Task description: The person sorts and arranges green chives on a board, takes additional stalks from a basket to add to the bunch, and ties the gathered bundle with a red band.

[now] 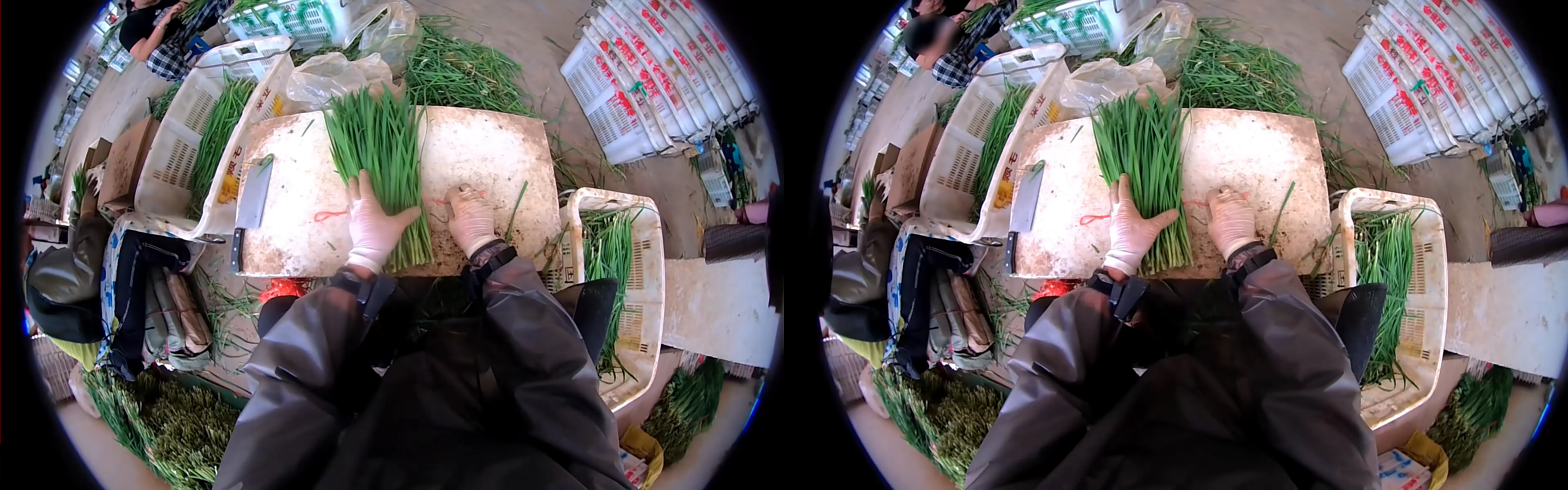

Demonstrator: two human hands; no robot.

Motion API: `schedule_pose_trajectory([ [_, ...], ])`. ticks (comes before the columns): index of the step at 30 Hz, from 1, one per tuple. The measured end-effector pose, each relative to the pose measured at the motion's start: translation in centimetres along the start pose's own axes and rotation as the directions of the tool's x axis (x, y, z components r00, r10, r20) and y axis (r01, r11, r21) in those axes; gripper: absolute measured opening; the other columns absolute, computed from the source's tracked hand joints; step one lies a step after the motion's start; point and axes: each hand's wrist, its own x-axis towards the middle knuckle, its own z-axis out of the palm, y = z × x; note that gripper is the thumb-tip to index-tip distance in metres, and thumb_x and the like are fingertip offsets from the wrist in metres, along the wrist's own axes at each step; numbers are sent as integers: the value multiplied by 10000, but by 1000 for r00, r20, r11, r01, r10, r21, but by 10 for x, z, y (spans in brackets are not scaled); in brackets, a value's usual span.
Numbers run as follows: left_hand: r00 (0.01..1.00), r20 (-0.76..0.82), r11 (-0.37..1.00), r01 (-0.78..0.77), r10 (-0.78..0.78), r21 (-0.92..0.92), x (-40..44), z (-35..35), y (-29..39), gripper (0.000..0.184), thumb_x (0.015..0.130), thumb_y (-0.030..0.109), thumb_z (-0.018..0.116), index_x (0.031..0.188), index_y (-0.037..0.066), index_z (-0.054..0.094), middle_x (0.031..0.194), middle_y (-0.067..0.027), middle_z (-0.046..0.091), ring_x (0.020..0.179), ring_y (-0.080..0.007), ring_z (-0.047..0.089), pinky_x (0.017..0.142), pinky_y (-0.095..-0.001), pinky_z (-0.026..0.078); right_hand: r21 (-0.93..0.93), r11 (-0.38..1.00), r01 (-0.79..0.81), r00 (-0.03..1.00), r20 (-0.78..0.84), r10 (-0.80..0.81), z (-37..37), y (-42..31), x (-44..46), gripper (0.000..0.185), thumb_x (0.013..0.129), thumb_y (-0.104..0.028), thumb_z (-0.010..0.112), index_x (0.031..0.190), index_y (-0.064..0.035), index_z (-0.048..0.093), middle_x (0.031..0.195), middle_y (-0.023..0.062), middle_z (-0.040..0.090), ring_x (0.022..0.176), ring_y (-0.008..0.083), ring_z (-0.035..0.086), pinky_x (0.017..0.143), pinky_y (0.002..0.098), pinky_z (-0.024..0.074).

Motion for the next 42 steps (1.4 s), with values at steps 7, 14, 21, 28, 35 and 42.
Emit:
schedule_pose_trajectory([
  [7,994,98,999,-46,46,1,6,2,3,1271,605,272,973,1587,-61,237,1615,-342,248,1505,-448,291,1239,-424,285,-218,976,-14,994,100,37,-2,6,4,167,838,-103,614,993,-48,645,968,149,667,921,316,694,789,426,567],
  [14,990,88,991,-99,107,-94,11,3,-8,1200,628,258,954,1569,-60,280,1601,-324,281,1484,-454,319,1223,-431,322,-135,985,-111,990,70,121,-9,12,2,185,861,-184,657,1004,-67,660,989,189,678,926,376,692,817,479,563],
  [21,1000,-18,936,-6,0,-352,14,-2,-19,998,740,263,884,1528,-75,373,1593,-309,319,1471,-417,364,1203,-410,351,264,956,-129,965,-190,182,-38,14,3,357,864,-163,697,1209,-82,651,1038,197,700,991,347,697,886,466,556],
  [28,989,-35,828,102,-145,-551,1,-28,5,762,811,148,812,1451,-72,461,1399,-225,555,1259,-293,546,1084,-349,430,726,613,311,940,-332,-83,-191,-51,-15,353,802,119,535,1055,-51,712,979,123,733,893,252,725,814,332,572],
  [35,974,-50,811,155,-221,-563,-26,-57,42,504,816,7,708,1312,15,622,1093,-104,675,957,-171,583,885,-305,480,397,615,681,730,-440,-523,-315,-109,-96,462,716,149,464,1048,-35,726,988,114,719,864,216,711,808,325,569],
  [42,989,-51,663,56,-141,-746,-32,-41,41,303,834,-83,629,1112,2,716,1045,-91,731,926,-164,652,859,-285,501,227,607,761,644,-378,-666,-361,-119,-138,375,723,83,501,1010,-30,716,943,112,703,826,221,700,755,341,562],
])
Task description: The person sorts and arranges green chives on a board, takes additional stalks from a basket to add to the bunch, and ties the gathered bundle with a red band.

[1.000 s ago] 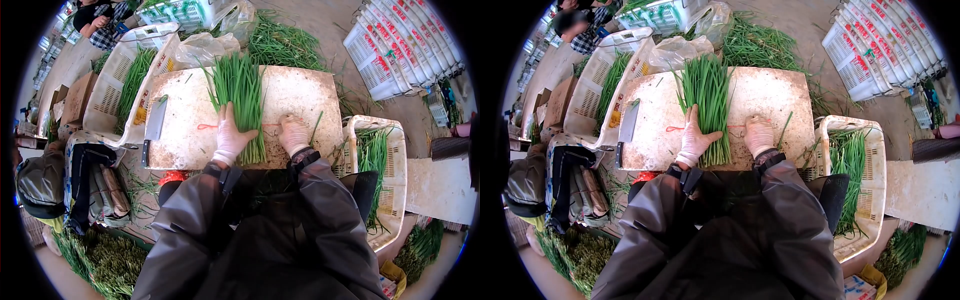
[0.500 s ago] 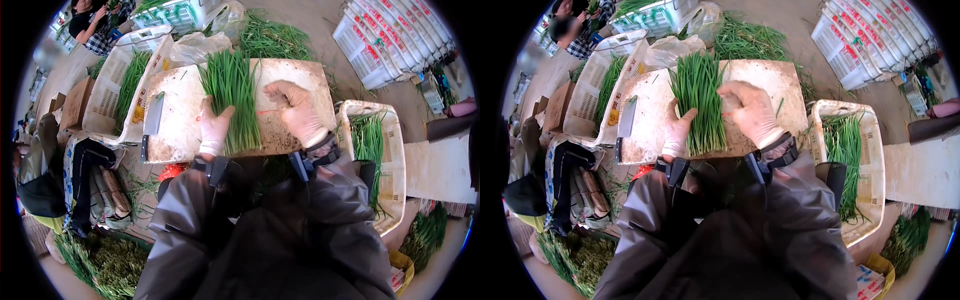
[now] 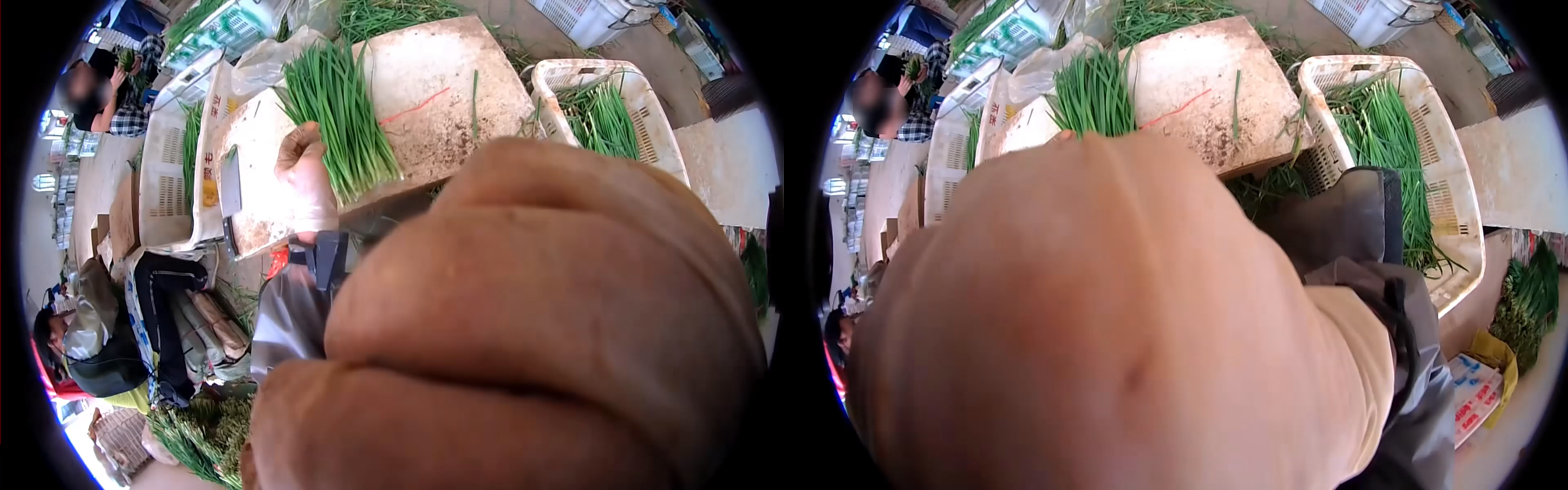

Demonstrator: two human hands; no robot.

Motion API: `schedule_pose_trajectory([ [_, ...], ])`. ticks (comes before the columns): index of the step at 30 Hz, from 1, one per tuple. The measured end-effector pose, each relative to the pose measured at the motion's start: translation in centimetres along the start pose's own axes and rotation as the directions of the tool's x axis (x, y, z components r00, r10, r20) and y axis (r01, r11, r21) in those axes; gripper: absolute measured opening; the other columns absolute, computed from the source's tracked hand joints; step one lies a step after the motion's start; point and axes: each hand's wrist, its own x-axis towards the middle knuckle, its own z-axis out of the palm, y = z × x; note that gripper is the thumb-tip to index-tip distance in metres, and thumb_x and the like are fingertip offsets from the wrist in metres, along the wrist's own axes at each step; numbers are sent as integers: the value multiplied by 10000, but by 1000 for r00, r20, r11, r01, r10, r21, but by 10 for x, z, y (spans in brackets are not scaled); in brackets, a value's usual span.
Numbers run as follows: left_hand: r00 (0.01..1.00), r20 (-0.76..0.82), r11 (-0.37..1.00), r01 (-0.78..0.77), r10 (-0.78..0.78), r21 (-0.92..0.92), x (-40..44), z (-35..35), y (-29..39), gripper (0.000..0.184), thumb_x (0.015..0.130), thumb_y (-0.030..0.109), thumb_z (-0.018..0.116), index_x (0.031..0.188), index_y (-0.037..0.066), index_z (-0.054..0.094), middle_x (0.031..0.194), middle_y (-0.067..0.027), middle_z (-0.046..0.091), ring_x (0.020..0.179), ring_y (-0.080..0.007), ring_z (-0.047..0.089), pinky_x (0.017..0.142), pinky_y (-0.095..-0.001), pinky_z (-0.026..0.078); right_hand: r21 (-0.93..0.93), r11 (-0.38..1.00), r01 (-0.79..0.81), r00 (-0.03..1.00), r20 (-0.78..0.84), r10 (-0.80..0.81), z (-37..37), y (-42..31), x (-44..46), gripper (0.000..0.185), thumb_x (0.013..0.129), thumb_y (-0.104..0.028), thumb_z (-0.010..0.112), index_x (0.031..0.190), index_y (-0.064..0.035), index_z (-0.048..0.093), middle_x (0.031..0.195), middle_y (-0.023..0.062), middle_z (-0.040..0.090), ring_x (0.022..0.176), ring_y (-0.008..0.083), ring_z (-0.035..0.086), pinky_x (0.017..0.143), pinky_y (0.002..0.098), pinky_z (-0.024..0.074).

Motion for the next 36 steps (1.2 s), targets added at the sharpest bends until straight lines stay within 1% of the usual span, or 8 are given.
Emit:
schedule_pose_trajectory([
  [6,976,216,995,17,-38,98,-33,31,14,182,844,-71,604,915,22,744,853,-78,749,659,-117,645,629,-226,486,0,999,-47,998,43,47,-24,-12,-20,306,730,26,533,977,-27,708,904,110,689,794,226,690,709,355,556],
  [17,916,389,989,43,-94,139,-51,73,10,210,847,-86,552,913,5,730,846,-68,734,655,-85,587,623,-227,479,14,980,-200,979,26,200,-43,-15,-66,209,743,-78,592,916,-19,693,833,106,664,735,234,672,626,381,545],
  [21,911,376,967,83,-172,242,-59,87,16,199,862,-79,556,949,-3,718,888,-100,745,647,-107,628,478,-255,486,-1,972,-234,972,-4,234,-44,-10,-76,192,747,-116,613,894,-17,688,807,104,655,713,237,666,596,390,541],
  [25,889,432,970,47,-150,238,-65,96,8,182,870,-45,608,946,34,754,817,-54,718,654,-80,582,542,-226,433,-20,959,-282,957,-78,280,-49,-12,-76,190,752,-154,635,872,-14,682,781,103,646,692,240,659,566,400,537],
  [26,889,433,945,3,-152,326,-71,101,15,149,892,-30,607,935,10,744,848,-48,712,691,-96,582,633,-236,478,-25,952,-304,949,-98,301,-51,-11,-74,192,753,-163,640,866,-14,681,775,102,643,686,241,657,558,402,536],
  [27,869,486,888,-151,-90,434,-67,99,4,133,909,23,630,982,9,741,844,-36,692,680,-84,565,607,-228,453,-43,946,-321,941,-122,314,-51,-6,-74,195,754,-173,646,861,-13,679,768,102,641,681,242,656,550,404,535],
  [29,802,485,890,122,-348,438,-67,106,-1,163,915,63,651,1045,13,736,851,-24,685,662,-74,546,580,-225,424,-63,939,-339,927,-189,323,-41,0,-72,204,757,-192,656,850,-12,677,755,101,637,670,244,653,535,409,533],
  [36,696,675,665,-386,-245,640,-77,124,-59,206,889,134,720,1060,19,727,836,-60,710,737,-134,649,636,-284,494,47,903,-427,835,-362,414,-12,43,-86,94,796,-152,645,801,-60,659,751,55,631,697,230,678,556,390,536],
])
